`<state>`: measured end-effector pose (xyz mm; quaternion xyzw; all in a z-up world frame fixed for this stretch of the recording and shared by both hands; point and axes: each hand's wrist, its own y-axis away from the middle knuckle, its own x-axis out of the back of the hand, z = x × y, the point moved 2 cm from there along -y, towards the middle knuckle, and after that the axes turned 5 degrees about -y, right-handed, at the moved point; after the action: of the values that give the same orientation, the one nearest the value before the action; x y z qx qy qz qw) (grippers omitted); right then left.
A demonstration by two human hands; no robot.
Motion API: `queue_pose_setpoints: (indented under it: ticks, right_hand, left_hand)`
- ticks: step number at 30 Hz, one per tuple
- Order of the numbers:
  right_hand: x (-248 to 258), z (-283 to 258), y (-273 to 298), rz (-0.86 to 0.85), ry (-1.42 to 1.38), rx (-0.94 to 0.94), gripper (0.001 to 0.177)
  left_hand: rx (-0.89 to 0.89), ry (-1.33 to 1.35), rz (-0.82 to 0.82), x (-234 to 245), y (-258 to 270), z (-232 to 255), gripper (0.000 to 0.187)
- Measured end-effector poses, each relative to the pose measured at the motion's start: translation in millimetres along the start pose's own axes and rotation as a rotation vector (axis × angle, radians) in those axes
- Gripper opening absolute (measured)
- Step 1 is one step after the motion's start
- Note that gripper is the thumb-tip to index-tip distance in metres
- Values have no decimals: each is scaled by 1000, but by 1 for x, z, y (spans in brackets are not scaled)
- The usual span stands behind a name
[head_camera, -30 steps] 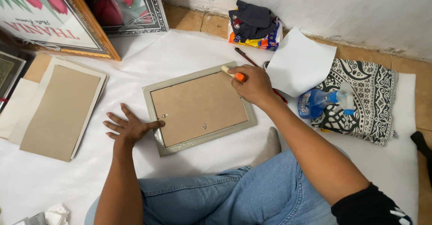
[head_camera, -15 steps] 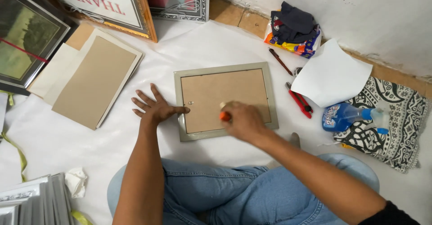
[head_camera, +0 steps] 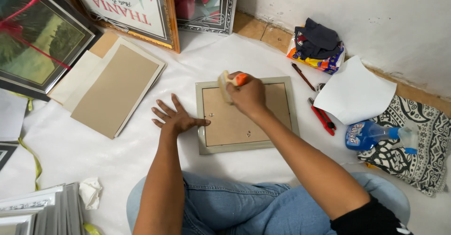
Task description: Cleaning glass and assembling picture frames with artwork and backing
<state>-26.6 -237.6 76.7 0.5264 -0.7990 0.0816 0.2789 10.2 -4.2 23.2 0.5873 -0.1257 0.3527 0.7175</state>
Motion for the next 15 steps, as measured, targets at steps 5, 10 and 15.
queue_pose_setpoints:
  ticks: [5,10,15]
  right_hand:
    - [-41,-22,25,-115,-185,98,29]
    - [2,6,4,-80,-99,-81,26]
    - [105,76,-42,242,84,-111,23]
  left_hand:
    - [-7,-29,-2,1,2,2,163]
    - [-11,-29,-12,-2,-1,2,166]
    - [-2,-25,7,-1,4,1,164]
